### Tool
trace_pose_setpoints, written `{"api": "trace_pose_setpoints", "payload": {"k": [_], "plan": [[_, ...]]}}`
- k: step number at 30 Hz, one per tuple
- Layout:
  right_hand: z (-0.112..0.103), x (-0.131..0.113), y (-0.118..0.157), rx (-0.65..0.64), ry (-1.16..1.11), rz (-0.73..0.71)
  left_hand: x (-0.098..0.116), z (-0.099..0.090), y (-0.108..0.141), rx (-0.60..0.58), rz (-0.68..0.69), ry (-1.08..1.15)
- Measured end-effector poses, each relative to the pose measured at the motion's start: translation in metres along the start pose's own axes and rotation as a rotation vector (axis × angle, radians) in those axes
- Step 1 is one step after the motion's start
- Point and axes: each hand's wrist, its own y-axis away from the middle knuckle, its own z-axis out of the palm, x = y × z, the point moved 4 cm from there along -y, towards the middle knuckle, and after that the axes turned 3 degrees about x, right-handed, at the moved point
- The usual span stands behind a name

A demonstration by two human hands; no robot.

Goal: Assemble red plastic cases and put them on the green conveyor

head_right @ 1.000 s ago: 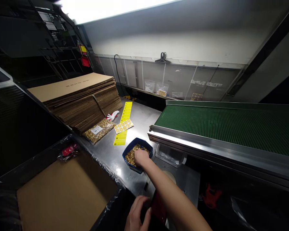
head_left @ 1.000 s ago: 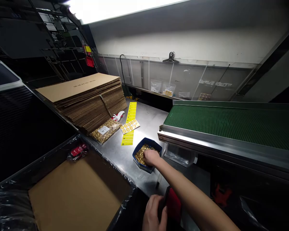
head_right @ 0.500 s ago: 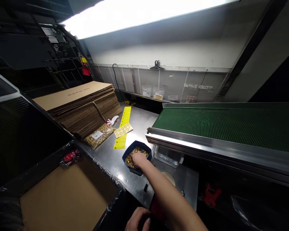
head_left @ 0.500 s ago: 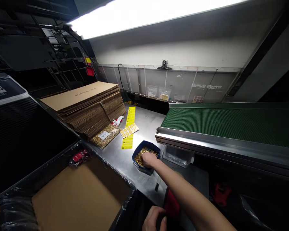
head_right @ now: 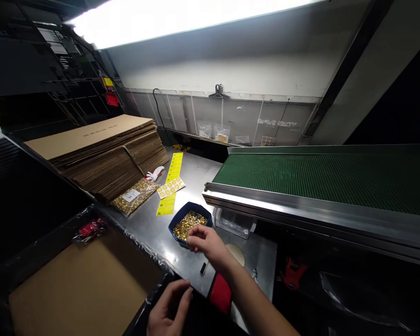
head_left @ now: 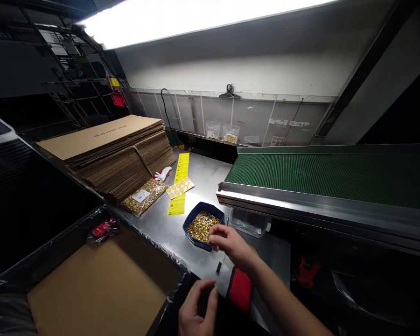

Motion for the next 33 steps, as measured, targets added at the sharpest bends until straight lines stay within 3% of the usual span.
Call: {"api": "trace_pose_setpoints", "payload": {"k": [4, 6, 9, 13, 17, 21, 26, 30, 33], "plan": [[-0.013, -0.004, 0.091, 0.053, -0.896, 0.074, 0.052, 0.023, -0.002, -0.079, 0.066, 0.199], [-0.020, -0.006, 0.123, 0.104, -1.132, 0.101, 0.074, 0.041, 0.003, -0.173, 0.134, 0.258], [-0.036, -0.009, 0.154, 0.224, -1.135, 0.054, 0.095, 0.064, 0.015, -0.257, 0.231, 0.325], [-0.059, -0.010, 0.182, 0.359, -1.000, -0.017, 0.110, 0.084, 0.029, -0.283, 0.379, 0.381], [-0.069, -0.006, 0.204, 0.412, -0.926, -0.007, 0.116, 0.095, 0.044, -0.243, 0.488, 0.302], [-0.065, -0.001, 0.216, 0.399, -0.911, 0.008, 0.118, 0.099, 0.057, -0.236, 0.475, 0.268], [-0.060, 0.007, 0.220, 0.489, -0.802, -0.012, 0.111, 0.098, 0.058, -0.294, 0.235, 0.318], [-0.063, 0.014, 0.224, 0.553, -0.660, -0.023, 0.095, 0.102, 0.058, -0.437, -0.211, 0.505], [-0.069, 0.020, 0.231, 0.568, -0.538, 0.014, 0.088, 0.104, 0.060, -0.436, -0.460, 0.627]]}}
